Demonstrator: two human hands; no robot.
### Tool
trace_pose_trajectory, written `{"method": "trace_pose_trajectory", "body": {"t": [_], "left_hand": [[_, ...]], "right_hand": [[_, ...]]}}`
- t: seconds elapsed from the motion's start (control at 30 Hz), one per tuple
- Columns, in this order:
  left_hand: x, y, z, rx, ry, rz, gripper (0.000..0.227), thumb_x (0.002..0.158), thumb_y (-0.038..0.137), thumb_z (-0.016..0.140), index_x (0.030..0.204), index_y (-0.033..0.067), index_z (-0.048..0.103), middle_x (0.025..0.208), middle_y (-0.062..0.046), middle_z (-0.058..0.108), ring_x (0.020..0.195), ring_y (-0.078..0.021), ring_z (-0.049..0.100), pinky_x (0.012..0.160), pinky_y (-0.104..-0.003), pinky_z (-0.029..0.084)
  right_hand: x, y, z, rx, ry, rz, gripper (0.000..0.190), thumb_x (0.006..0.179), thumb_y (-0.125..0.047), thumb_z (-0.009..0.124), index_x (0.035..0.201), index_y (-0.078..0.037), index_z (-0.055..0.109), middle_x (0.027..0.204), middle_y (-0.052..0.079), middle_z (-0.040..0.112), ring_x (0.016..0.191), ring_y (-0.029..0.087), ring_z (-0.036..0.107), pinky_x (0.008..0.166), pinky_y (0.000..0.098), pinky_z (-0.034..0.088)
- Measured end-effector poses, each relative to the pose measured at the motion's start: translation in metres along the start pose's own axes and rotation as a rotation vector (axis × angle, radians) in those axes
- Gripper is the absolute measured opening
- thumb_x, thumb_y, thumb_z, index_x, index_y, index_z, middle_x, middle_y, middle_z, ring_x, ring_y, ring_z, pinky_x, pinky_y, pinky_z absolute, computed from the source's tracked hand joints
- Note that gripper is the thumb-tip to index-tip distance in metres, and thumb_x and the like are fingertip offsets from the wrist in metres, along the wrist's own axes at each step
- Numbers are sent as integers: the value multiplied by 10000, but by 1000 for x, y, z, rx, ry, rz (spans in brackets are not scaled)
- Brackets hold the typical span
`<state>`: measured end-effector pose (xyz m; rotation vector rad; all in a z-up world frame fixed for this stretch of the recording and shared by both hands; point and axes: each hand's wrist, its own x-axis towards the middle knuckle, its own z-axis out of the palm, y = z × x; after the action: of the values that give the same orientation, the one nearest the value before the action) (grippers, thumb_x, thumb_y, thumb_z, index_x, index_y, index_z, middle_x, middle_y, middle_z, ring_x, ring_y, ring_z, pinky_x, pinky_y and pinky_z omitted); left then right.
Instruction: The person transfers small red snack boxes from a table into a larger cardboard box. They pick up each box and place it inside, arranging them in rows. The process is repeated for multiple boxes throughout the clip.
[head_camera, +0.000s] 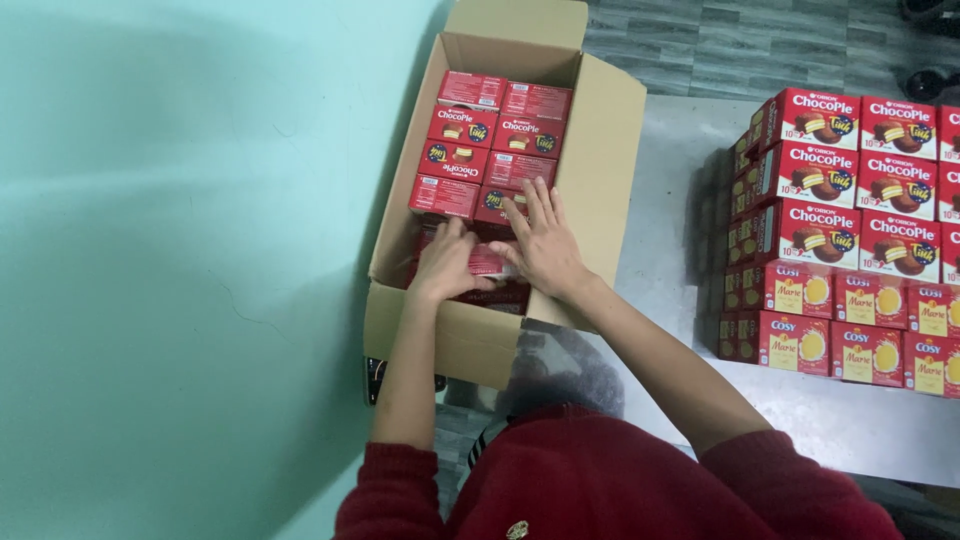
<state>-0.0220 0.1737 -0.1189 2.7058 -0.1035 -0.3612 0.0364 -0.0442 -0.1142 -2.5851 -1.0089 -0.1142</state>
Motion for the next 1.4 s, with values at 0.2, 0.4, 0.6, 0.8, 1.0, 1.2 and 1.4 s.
{"method": "trace_pose_trajectory", "body": {"t": [0.2,0.4,0.6,0.8,1.0,1.2,1.4], "left_hand": [[-47,2,-43,-457,269,-290,850,738,634,994,1312,70,722,1236,-179,631,1248,-425,691,1018,-540,594],[-60,55,-37,-1153,580,-500,772,871,521,957,1413,49,675,1285,-176,717,1197,-283,669,779,-350,602],[-37,72,-8,-2172,551,-211,581,1050,414,782,1442,35,581,1347,-158,666,1259,-299,649,1104,-463,586],[-41,86,-3,-2011,456,-184,562,1009,413,829,1397,79,599,1374,-97,701,1347,-239,618,1258,-517,414],[-31,77,14,-2255,644,-91,514,984,128,848,1467,179,680,1442,-108,718,1317,-315,681,1205,-513,531],[-21,65,36,-2161,807,-58,794,961,83,851,1653,236,492,1503,-158,622,1367,-350,657,1185,-539,585],[-15,59,38,-2226,990,-52,590,1024,110,806,1543,280,581,1483,-131,689,1338,-368,696,1197,-581,560]], "right_hand": [[-1,-6,-8,273,27,35,815,1125,-635,546,1693,-60,439,1714,328,360,1662,513,245,1365,637,155],[4,-52,-54,891,14,180,1031,1087,-482,693,1801,-148,29,1751,376,288,1613,596,271,1348,708,195],[9,-47,-45,937,189,100,826,1034,-249,825,1739,-142,407,1675,272,488,1585,509,420,1303,629,353],[26,-13,-41,1067,268,83,652,937,-230,938,1542,-177,702,1521,149,666,1511,350,573,1277,498,416],[39,-3,-79,1131,185,-23,327,1041,-176,818,1364,-126,812,1421,229,736,1374,399,676,1183,534,489],[52,-13,-59,1131,331,33,315,1140,-237,694,1414,-111,786,1397,177,750,1378,346,673,1178,512,502],[34,-39,-57,1100,80,13,1182,968,-546,798,1790,-48,111,1760,403,251,1580,670,274,1228,827,329]]}}
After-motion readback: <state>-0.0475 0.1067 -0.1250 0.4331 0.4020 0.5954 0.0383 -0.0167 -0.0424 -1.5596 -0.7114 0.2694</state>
